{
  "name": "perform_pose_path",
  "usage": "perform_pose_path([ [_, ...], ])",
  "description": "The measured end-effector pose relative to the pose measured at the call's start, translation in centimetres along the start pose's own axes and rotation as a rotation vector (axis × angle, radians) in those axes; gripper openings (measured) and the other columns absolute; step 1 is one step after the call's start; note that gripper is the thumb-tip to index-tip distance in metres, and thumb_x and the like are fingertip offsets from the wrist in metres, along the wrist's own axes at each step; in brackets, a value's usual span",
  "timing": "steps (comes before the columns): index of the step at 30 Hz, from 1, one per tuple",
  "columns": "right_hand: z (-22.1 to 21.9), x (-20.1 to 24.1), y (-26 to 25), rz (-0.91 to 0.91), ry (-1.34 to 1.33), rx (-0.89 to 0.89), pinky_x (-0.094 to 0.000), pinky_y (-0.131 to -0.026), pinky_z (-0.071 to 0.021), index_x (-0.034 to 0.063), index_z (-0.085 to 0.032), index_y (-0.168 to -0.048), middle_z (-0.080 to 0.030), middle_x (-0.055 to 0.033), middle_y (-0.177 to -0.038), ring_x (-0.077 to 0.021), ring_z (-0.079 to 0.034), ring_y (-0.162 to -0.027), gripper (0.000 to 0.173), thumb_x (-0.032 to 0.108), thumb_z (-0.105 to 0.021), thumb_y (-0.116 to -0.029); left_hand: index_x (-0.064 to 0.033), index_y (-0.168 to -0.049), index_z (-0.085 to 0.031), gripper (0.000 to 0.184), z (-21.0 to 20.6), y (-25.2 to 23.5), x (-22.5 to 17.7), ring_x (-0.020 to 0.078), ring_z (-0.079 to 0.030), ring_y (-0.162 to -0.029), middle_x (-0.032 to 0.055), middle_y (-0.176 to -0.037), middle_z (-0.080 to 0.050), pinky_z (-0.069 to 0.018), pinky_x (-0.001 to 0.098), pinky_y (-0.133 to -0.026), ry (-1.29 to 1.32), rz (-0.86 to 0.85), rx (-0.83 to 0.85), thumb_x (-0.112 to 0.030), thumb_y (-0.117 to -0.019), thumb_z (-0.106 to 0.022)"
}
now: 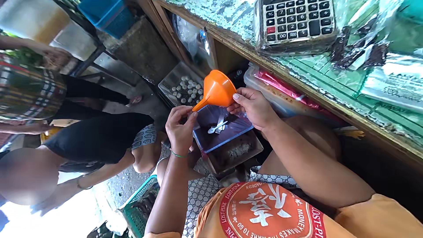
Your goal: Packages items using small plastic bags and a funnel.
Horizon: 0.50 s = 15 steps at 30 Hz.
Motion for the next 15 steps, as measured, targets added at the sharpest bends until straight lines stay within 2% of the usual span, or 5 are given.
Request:
perform_pose_path([
  [2, -0.1, -0.1, 0.0, 0.004, 0.029, 0.012, -0.0313, -0.071, -0.0624, 0.0019, -0.064, -0.105, -0.071, -0.0092, -0.087, -0.0158, -0.071, -0.074, 0.021, 0.014, -0.047, -0.1087, -0.0072, -0.104, -0.077, 0.015, -0.5, -0.1, 1.0, 0.0128, -0.069, -0.09, 0.0027, -0.104, -0.072, -0.0602, 0.0294, -0.079, 0.014, 0.091, 0.041, -0.011, -0.0896, -0.078],
  [5, -0.4, -0.1, 0.0, 0.076, 0.124, 0.031, -0.0314, -0.072, -0.0621, 0.0016, -0.066, -0.105, -0.071, -0.0082, -0.088, -0.015, -0.071, -0.076, 0.021, 0.014, -0.05, -0.1069, -0.0029, -0.104, -0.074, 0.013, -2.3, 0.9, 4.5, 0.0132, -0.069, -0.078, 0.0065, -0.09, -0.074, -0.0594, 0.0291, -0.073, 0.272, 0.481, 0.065, -0.012, -0.0945, -0.073],
  [8, -0.8, 0.1, 0.1, 0.137, 0.259, 0.045, -0.0316, -0.075, -0.0621, 0.0024, -0.068, -0.105, -0.07, -0.0068, -0.089, -0.014, -0.071, -0.079, 0.02, 0.015, -0.053, -0.1054, -0.0016, -0.102, -0.072, 0.017, -3.9, 2.3, 7.4, 0.0162, -0.07, -0.078, 0.0097, -0.089, -0.073, -0.0597, 0.0318, -0.074, 0.471, 0.712, 0.107, -0.017, -0.1012, -0.064],
  [12, -0.7, -0.3, -0.3, 0.177, 0.335, 0.017, -0.031, -0.075, -0.0627, 0.0036, -0.069, -0.106, -0.071, -0.0057, -0.089, -0.0131, -0.071, -0.078, 0.02, 0.015, -0.053, -0.1056, -0.0041, -0.108, -0.075, 0.025, -3.9, 2.3, 8.3, 0.0157, -0.071, -0.092, 0.0086, -0.102, -0.075, -0.059, 0.034, -0.084, 0.432, 0.582, 0.292, -0.024, -0.1034, -0.061],
  [15, -1.6, -0.6, -1.0, 0.176, 0.383, 0.031, -0.0291, -0.074, -0.0616, 0.0032, -0.068, -0.105, -0.07, -0.0056, -0.089, -0.0119, -0.07, -0.077, 0.018, 0.014, -0.054, -0.1052, -0.0058, -0.11, -0.075, 0.018, -3.4, 1.9, 8.6, 0.0168, -0.068, -0.098, 0.0063, -0.115, -0.07, -0.0596, 0.0359, -0.085, 0.278, 0.451, 0.394, -0.013, -0.0947, -0.069],
])
Point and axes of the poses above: each hand's wrist, its own y-axis away from the middle knuckle, its own z-axis out of the back of the hand, x = y × z, the point moved 10 cm from there along -y, towards the middle knuckle
